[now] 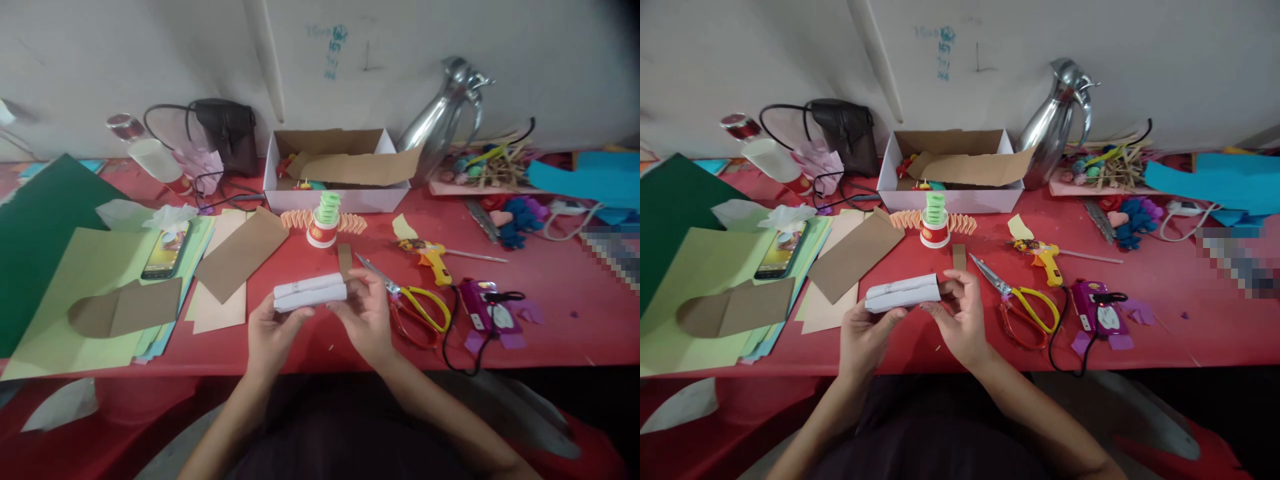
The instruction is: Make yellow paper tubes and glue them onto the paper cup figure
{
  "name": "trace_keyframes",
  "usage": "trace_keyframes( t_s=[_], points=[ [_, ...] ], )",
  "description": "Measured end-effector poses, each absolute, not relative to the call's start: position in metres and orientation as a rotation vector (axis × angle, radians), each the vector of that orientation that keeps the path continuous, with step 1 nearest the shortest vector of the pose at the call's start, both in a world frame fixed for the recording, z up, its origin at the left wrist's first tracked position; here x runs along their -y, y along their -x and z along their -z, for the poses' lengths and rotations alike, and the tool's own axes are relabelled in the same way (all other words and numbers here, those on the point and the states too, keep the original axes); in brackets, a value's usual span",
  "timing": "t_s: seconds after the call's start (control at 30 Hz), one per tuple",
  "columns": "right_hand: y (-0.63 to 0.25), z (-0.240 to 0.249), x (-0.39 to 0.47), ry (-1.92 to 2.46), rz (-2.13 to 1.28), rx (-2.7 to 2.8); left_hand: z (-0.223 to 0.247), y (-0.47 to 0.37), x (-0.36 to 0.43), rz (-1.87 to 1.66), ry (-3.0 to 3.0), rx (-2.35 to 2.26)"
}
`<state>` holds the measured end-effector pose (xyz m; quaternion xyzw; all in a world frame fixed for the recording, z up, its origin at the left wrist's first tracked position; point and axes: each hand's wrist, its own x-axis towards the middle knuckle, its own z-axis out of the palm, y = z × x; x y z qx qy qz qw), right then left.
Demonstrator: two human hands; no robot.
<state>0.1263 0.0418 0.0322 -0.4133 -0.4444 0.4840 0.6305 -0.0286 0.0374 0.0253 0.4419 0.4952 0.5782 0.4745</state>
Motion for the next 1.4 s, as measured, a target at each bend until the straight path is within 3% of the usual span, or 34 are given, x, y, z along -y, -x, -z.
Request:
trace_keyframes(
  t_s=[0.37,1.07,1.4],
  points=[
    [-0.122,-0.023,-0.044,0.949,-1.094,1.114,-0.018,0.007,-0.036,-1.551,-0.935,-1.194],
    [-0.126,-0.025,-0.046,1.017,-0.953,1.080,-0.025,0.017,-0.043,-1.397,-0.911,-1.132],
    [-0.130,-0.032,-0.043,1.011,-1.178,1.131,-0.021,0.020,-0.041,-1.509,-0.882,-1.121]
  ],
)
